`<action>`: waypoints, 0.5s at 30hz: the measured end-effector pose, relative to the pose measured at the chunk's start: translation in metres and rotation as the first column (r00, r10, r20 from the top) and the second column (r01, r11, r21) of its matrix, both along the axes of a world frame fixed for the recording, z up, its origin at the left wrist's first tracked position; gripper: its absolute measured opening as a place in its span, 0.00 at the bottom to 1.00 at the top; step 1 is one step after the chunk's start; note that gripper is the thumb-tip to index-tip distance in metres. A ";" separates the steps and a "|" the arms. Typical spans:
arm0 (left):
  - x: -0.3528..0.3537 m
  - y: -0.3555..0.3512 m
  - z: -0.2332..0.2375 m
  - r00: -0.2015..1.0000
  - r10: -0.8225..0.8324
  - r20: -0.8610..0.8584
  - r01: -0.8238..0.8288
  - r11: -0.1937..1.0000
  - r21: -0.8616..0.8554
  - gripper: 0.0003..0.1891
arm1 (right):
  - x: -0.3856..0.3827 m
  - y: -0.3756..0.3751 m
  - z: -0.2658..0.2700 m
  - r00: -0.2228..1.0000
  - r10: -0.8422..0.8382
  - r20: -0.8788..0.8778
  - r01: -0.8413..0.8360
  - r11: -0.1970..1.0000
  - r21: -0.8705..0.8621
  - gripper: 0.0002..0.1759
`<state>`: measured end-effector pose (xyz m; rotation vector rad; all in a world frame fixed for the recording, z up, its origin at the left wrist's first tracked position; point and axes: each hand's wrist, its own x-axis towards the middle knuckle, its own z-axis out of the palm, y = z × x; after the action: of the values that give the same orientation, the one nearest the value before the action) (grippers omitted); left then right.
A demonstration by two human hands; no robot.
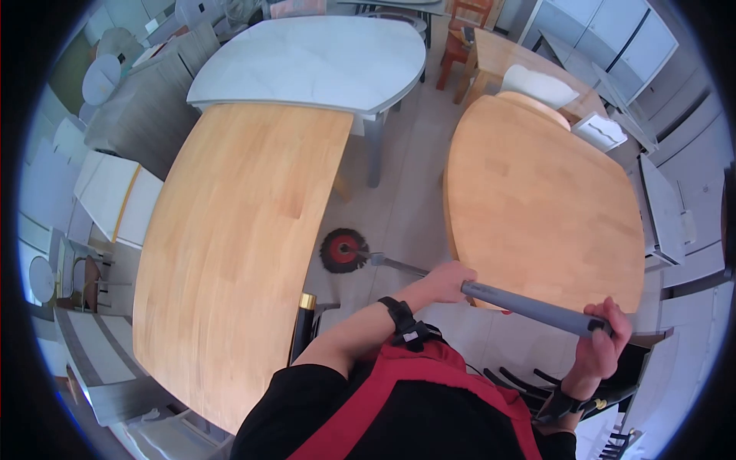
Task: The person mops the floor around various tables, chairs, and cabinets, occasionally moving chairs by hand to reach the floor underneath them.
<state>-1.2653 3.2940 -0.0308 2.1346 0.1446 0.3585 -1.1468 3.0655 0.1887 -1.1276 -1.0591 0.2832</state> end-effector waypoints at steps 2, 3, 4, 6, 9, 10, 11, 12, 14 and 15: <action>0.012 0.009 0.004 0.998 -0.025 0.054 0.022 0.998 0.054 0.08 | -0.032 0.004 0.009 0.990 -0.057 0.133 0.054 0.998 0.022 0.26; 0.016 0.016 0.004 1.000 -0.023 0.003 0.023 0.998 0.056 0.08 | -0.046 0.006 0.009 0.974 -0.112 0.195 0.119 0.993 -0.025 0.26; 0.021 0.024 0.002 0.999 -0.021 -0.047 0.023 0.998 0.059 0.07 | -0.050 0.004 0.002 0.948 -0.160 0.275 0.194 0.976 -0.101 0.22; 0.026 0.044 -0.003 0.993 0.074 -0.089 -0.060 0.988 0.142 0.07 | -0.071 0.034 -0.012 0.898 -0.328 0.293 0.380 0.914 -0.141 0.10; 0.026 0.069 -0.026 0.951 0.297 -0.087 -0.263 0.922 0.284 0.09 | -0.085 0.074 -0.032 0.921 -0.160 0.356 0.304 0.866 -0.398 0.07; 0.026 0.078 -0.047 0.931 0.341 -0.127 -0.295 0.912 0.283 0.10 | -0.092 0.091 -0.041 0.943 -0.122 0.309 0.264 0.839 -0.476 0.07; 0.025 0.084 -0.060 0.909 0.382 -0.168 -0.327 0.901 0.283 0.11 | -0.091 0.100 -0.058 0.942 -0.128 0.310 0.269 0.841 -0.470 0.07; 0.023 0.087 -0.064 0.926 0.349 -0.148 -0.304 0.917 0.259 0.13 | -0.088 0.107 -0.080 0.941 -0.133 0.312 0.273 0.844 -0.462 0.07; 0.022 0.102 -0.067 0.953 0.284 -0.102 -0.257 0.941 0.222 0.17 | -0.077 0.121 -0.110 0.939 -0.121 0.321 0.264 0.852 -0.453 0.06; 0.025 0.110 -0.069 0.949 0.291 -0.123 -0.258 0.939 0.228 0.18 | -0.071 0.126 -0.121 0.941 -0.102 0.324 0.250 0.854 -0.456 0.06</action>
<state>-1.2401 3.4044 -0.0994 2.3555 0.5210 0.3834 -1.2177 3.1919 0.0675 -1.7635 -1.1607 0.2510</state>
